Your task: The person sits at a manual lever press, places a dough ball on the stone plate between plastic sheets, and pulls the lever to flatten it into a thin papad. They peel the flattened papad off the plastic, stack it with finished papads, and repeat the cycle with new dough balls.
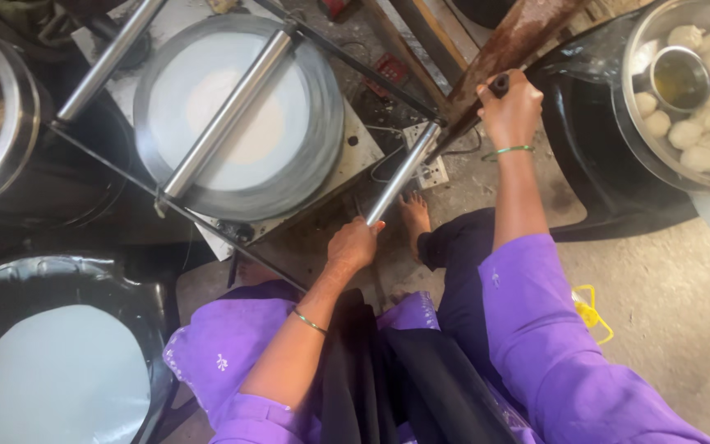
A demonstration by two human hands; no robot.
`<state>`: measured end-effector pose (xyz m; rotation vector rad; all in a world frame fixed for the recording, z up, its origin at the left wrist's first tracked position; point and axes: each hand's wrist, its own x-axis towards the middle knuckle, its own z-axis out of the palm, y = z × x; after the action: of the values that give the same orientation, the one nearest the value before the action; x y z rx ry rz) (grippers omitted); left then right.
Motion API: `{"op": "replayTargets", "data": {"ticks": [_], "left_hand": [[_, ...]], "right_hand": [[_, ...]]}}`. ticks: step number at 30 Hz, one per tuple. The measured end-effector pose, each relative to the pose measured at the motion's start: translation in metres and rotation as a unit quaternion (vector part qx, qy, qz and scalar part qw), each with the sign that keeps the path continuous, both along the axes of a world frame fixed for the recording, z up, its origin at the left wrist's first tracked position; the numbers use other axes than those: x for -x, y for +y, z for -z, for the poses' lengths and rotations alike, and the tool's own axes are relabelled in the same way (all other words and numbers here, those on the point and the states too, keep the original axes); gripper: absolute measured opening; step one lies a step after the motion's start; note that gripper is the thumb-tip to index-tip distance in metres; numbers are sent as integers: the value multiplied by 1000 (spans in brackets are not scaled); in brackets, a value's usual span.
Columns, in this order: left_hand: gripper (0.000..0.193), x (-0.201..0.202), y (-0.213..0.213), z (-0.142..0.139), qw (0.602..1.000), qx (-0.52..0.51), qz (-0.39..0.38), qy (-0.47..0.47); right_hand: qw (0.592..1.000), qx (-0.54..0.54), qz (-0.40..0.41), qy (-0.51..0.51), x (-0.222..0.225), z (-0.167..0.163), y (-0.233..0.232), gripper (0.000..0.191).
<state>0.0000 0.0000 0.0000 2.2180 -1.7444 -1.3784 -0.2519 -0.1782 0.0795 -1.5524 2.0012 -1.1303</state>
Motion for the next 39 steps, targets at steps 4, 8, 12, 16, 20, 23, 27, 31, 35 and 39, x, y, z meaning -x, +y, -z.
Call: {"op": "replayTargets", "data": {"ticks": [4, 8, 12, 16, 20, 23, 27, 31, 35, 39], "left_hand": [[54, -3, -1, 5, 1000, 9, 5, 3], [55, -8, -3, 8, 1000, 11, 10, -6], [57, -15, -6, 12, 1000, 19, 20, -14], [57, 5, 3, -9, 999, 20, 24, -17], [55, -2, -12, 3, 1000, 11, 16, -3], [54, 4, -13, -6, 1000, 12, 17, 5], [54, 7, -10, -9, 1000, 4, 18, 5], [54, 5, -8, -6, 1000, 3, 17, 11], [57, 5, -6, 0, 1000, 4, 23, 8], [60, 6, -5, 1, 1000, -6, 26, 1]], "right_hand": [[1000, -6, -2, 0, 0, 2, -1, 17], [1000, -13, 7, 6, -1, 5, -5, 18], [1000, 12, 3, 22, -3, 9, -11, 19], [1000, 9, 11, 17, 22, -12, -1, 19], [999, 12, 23, 21, 14, -3, -15, 18], [999, 12, 22, 27, 17, -14, -16, 18], [1000, 0, 17, 24, 19, -15, -14, 17], [999, -16, 16, 23, 19, -7, -13, 18], [999, 18, 6, 35, 21, 3, -12, 19], [993, 82, 4, 84, 34, 6, -17, 24]]}}
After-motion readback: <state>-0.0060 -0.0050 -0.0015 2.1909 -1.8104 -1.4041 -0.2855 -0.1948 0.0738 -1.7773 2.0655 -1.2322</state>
